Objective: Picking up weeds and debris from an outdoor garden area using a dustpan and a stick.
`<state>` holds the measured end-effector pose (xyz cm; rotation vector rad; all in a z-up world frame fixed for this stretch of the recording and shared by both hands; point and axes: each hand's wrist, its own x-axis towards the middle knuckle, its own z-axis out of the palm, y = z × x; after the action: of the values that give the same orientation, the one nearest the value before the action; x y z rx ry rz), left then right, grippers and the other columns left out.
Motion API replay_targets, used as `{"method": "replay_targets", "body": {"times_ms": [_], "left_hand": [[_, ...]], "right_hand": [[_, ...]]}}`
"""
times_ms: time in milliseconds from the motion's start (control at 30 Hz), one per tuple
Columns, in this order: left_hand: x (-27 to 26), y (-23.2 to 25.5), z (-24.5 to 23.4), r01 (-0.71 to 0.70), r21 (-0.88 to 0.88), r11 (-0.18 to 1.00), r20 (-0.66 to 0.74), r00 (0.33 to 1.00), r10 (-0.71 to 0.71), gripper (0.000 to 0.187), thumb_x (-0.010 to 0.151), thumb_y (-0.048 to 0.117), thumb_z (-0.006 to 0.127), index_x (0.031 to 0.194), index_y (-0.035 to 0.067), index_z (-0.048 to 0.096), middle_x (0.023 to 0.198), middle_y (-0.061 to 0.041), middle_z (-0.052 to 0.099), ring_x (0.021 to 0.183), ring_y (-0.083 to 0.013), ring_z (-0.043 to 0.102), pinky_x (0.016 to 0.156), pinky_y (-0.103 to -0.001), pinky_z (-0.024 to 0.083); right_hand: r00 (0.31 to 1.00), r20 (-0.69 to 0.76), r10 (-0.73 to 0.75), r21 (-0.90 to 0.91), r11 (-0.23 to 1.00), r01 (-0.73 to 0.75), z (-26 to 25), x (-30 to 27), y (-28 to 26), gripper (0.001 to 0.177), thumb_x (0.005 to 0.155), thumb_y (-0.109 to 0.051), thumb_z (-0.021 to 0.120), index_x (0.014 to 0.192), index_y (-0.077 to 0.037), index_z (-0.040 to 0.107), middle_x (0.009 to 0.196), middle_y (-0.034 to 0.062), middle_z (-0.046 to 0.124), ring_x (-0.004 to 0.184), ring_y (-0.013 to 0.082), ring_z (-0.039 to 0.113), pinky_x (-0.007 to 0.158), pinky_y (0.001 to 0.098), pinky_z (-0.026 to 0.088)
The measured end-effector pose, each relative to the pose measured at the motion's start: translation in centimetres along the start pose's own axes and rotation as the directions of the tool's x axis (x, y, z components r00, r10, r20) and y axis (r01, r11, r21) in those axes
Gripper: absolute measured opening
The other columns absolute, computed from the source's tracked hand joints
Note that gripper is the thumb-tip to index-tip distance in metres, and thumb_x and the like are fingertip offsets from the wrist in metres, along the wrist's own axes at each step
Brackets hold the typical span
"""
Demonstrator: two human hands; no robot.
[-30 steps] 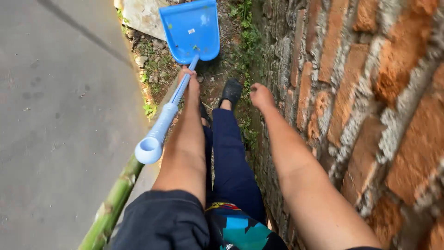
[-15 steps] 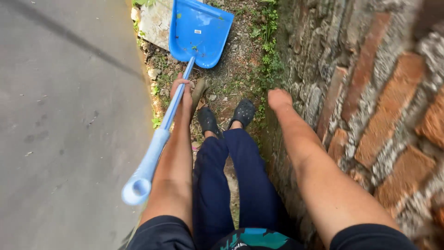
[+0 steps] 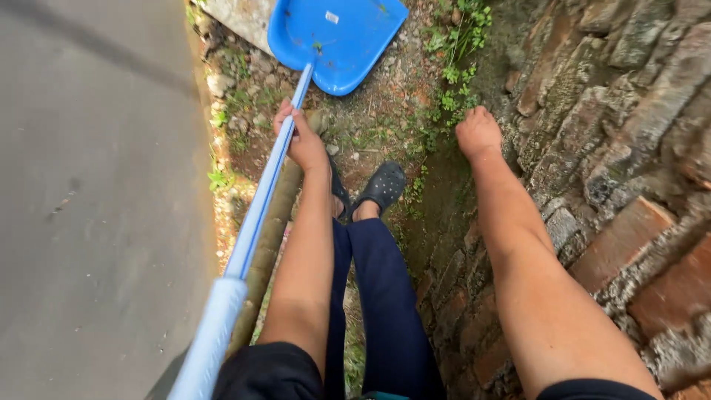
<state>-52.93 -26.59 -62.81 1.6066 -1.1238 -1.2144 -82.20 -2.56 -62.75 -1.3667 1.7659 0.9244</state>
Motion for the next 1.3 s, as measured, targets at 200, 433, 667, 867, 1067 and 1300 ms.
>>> {"method": "replay_targets", "body": {"times_ms": [200, 433, 667, 867, 1067, 1300], "left_hand": [[2.0, 0.9, 1.1, -0.141, 0.082, 0.987, -0.009, 0.990, 0.142, 0.012, 0.104, -0.002, 0.056, 0.115, 0.004, 0.057, 0.132, -0.021, 0.066, 0.127, -0.0278, 0.064, 0.113, -0.040, 0.050], [5.7, -1.3, 1.4, -0.127, 0.118, 0.985, -0.142, 0.979, 0.144, 0.011, 0.098, -0.006, 0.058, 0.106, 0.002, 0.059, 0.110, -0.018, 0.074, 0.106, -0.0264, 0.072, 0.101, -0.042, 0.056], [6.0, -1.0, 1.2, -0.188, 0.057, 0.980, -0.070, 0.979, 0.192, 0.013, 0.100, -0.007, 0.053, 0.110, 0.001, 0.057, 0.106, -0.016, 0.071, 0.110, -0.0277, 0.071, 0.109, -0.044, 0.054], [5.4, -0.5, 1.6, -0.179, 0.039, 0.983, -0.040, 0.983, 0.180, 0.012, 0.101, -0.006, 0.051, 0.109, 0.001, 0.056, 0.107, -0.016, 0.071, 0.114, -0.0289, 0.070, 0.114, -0.046, 0.052], [6.1, -0.3, 1.4, -0.167, 0.033, 0.985, -0.056, 0.984, 0.169, 0.013, 0.100, -0.007, 0.051, 0.108, 0.001, 0.057, 0.106, -0.016, 0.071, 0.113, -0.0291, 0.070, 0.112, -0.047, 0.052], [6.1, 0.3, 1.0, -0.172, 0.037, 0.984, -0.069, 0.982, 0.174, 0.014, 0.099, -0.008, 0.050, 0.107, 0.001, 0.057, 0.105, -0.015, 0.070, 0.111, -0.0287, 0.069, 0.109, -0.047, 0.053]], "right_hand": [[0.891, 0.453, -0.024, 0.456, 0.865, -0.208, -3.3, 2.2, -4.5, 0.029, 0.085, -0.011, 0.072, 0.113, -0.002, 0.072, 0.124, 0.0197, 0.069, 0.114, 0.0344, 0.067, 0.103, 0.0451, 0.053], [0.999, 0.028, 0.047, 0.278, 0.959, -0.053, 1.0, 7.5, -2.5, 0.024, 0.099, -0.009, 0.058, 0.108, -0.001, 0.078, 0.141, 0.0159, 0.060, 0.135, 0.0324, 0.052, 0.108, 0.0425, 0.051], [0.995, 0.059, -0.083, 0.105, 0.992, 0.076, 0.5, 7.9, -0.9, 0.025, 0.096, -0.013, 0.060, 0.111, -0.003, 0.078, 0.134, 0.0123, 0.062, 0.132, 0.0302, 0.052, 0.111, 0.0402, 0.048], [0.940, 0.341, -0.010, 0.319, 0.942, -0.106, 6.0, 7.8, -8.0, 0.025, 0.097, -0.009, 0.058, 0.115, -0.002, 0.074, 0.129, 0.0195, 0.065, 0.117, 0.0348, 0.065, 0.095, 0.0436, 0.057], [0.992, 0.125, 0.001, 0.186, 0.982, -0.025, -2.4, 3.6, -6.1, 0.020, 0.095, -0.010, 0.062, 0.107, -0.003, 0.077, 0.125, 0.0168, 0.064, 0.118, 0.0311, 0.061, 0.094, 0.0397, 0.058], [0.995, 0.018, -0.095, 0.023, 0.995, 0.094, -1.5, 4.9, 0.8, 0.024, 0.096, -0.012, 0.061, 0.110, -0.003, 0.078, 0.123, 0.0127, 0.065, 0.121, 0.0296, 0.059, 0.101, 0.0383, 0.054]]}}
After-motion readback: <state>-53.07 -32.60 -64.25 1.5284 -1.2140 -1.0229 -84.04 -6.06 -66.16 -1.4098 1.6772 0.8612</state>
